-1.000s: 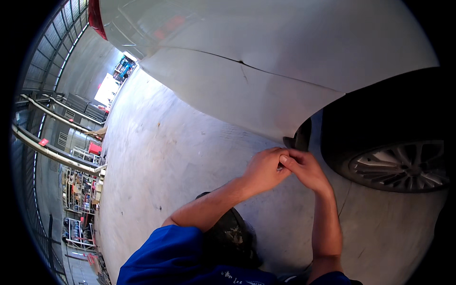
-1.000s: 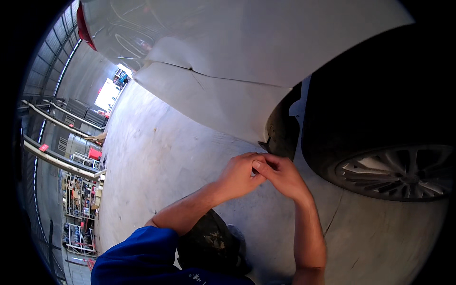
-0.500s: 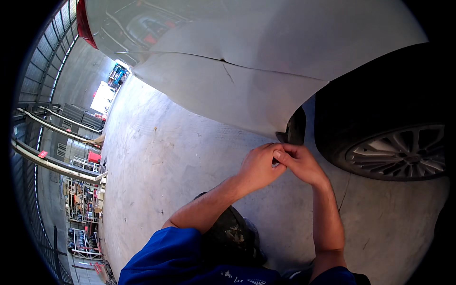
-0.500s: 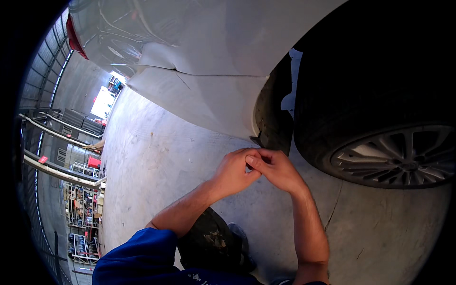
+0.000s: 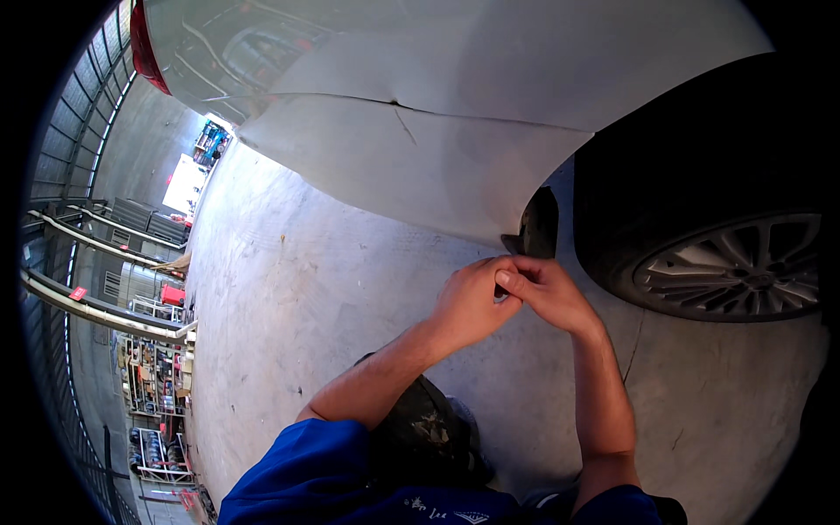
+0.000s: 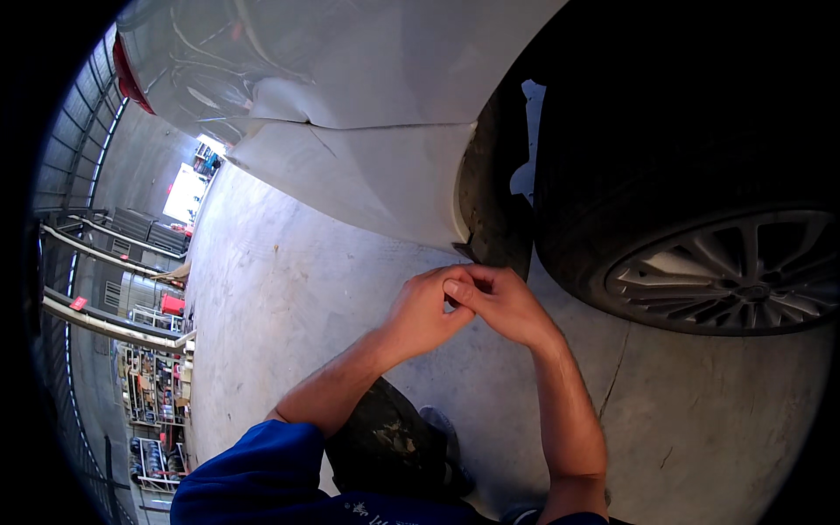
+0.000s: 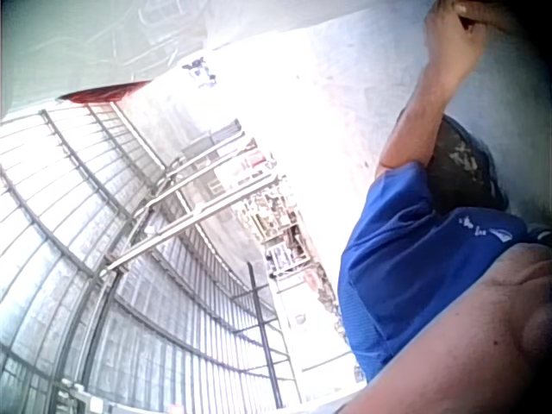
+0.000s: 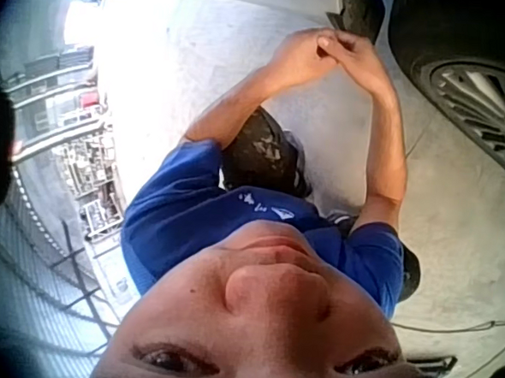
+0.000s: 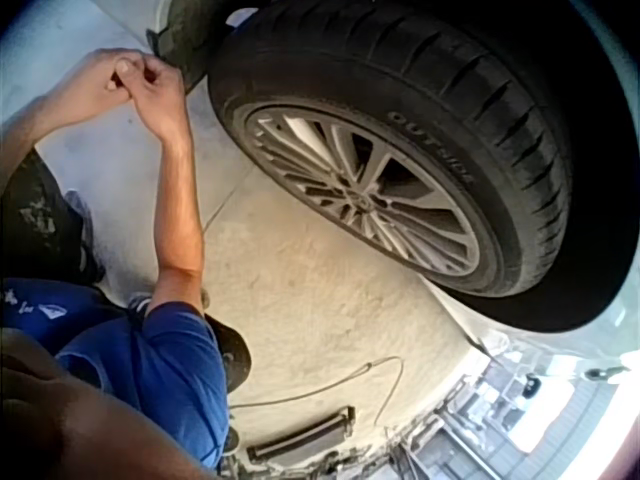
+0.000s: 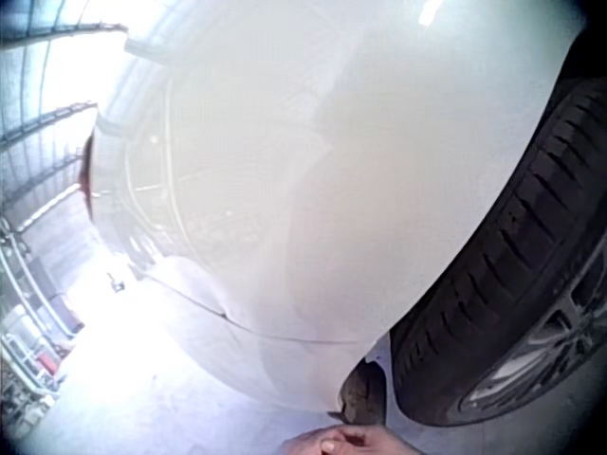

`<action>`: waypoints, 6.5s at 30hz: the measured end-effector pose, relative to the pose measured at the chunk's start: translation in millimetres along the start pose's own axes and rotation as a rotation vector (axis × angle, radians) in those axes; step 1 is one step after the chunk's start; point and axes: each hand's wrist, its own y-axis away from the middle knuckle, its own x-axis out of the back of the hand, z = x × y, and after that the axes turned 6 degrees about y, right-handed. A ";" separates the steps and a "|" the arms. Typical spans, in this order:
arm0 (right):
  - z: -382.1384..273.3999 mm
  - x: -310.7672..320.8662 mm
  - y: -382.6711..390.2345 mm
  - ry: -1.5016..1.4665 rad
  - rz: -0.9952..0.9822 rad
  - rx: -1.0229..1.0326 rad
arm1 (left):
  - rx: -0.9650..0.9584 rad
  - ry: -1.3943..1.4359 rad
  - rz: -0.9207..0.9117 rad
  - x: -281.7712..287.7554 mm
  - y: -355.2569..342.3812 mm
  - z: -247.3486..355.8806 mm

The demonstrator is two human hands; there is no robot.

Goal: The person kneels to inspect and adjust the rear bumper of a white car, then moves a large floor fan to a new position, and finally retrieves and applies masking tape to the bumper area.

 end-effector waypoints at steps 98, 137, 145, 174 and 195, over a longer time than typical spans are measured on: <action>-268.7 -602.4 552.2 -0.444 1.564 -0.981 | 0.224 -0.232 -0.829 401.2 351.7 189.7; -384.8 -574.2 240.6 0.017 1.156 -1.071 | 0.913 -0.141 -0.562 626.0 405.5 -223.2; -341.7 -643.3 308.7 -0.127 1.248 -1.122 | 0.683 0.082 -0.439 590.4 278.7 -195.2; -442.6 -416.5 508.7 -0.910 1.061 -0.865 | 0.319 -0.331 -0.706 359.5 194.0 165.9; -529.9 -64.1 710.1 -0.330 1.218 -0.832 | -0.461 0.146 -0.866 -68.2 -104.2 787.6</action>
